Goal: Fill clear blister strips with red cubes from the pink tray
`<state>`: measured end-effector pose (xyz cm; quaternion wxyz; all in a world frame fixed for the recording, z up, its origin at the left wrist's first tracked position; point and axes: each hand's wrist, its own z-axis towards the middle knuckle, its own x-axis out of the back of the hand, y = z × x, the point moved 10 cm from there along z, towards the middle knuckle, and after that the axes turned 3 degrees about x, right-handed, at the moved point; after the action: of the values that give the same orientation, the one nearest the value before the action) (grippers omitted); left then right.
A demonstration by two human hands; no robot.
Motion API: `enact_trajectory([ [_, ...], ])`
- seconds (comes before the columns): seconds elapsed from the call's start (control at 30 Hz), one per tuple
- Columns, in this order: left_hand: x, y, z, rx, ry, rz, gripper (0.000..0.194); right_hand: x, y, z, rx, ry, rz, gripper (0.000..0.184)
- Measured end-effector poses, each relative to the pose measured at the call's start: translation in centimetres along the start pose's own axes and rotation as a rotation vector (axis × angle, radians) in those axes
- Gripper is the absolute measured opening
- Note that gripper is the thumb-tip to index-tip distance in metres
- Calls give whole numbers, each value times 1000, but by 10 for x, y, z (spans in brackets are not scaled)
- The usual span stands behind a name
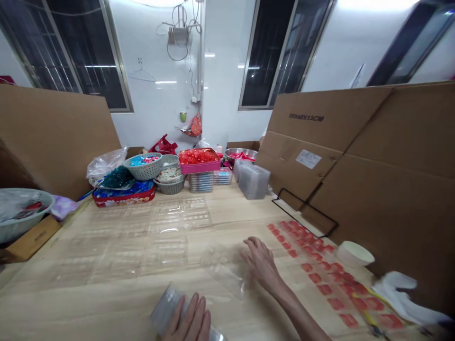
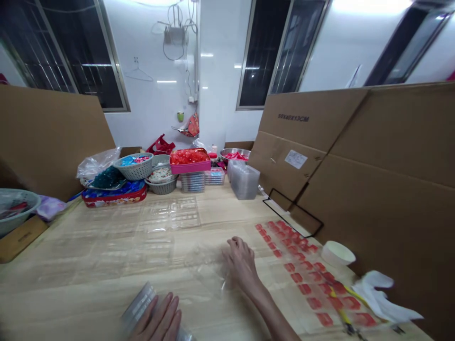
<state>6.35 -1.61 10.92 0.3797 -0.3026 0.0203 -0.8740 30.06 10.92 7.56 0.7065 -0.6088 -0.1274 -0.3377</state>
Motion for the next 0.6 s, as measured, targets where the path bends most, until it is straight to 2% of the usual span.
enact_trajectory([
  [0.03, 2, -1, 1, 12, 0, 0, 18, -6, -12, -8, 33, -37, 57, 18],
  [0.07, 3, -1, 3, 15, -10, -3, 20, -20, -27, -21, 53, -151, 169, 19],
  [0.13, 6, 0, 7, -1, -53, -22, 22, -63, -58, -59, 28, -505, 478, 24],
  [0.2, 9, 0, 12, 2, -96, -58, 25, -91, -82, -96, -79, -719, 745, 29],
  [0.27, 13, -4, 16, 42, -98, -93, 28, -103, -89, -114, -205, -743, 911, 32],
  [0.37, 18, -6, 19, 84, -70, -121, 31, -110, -82, -122, -351, -701, 1050, 32],
  [0.6, 21, -3, 19, 31, -108, -133, 31, -116, -76, -128, -510, -703, 1212, 24],
])
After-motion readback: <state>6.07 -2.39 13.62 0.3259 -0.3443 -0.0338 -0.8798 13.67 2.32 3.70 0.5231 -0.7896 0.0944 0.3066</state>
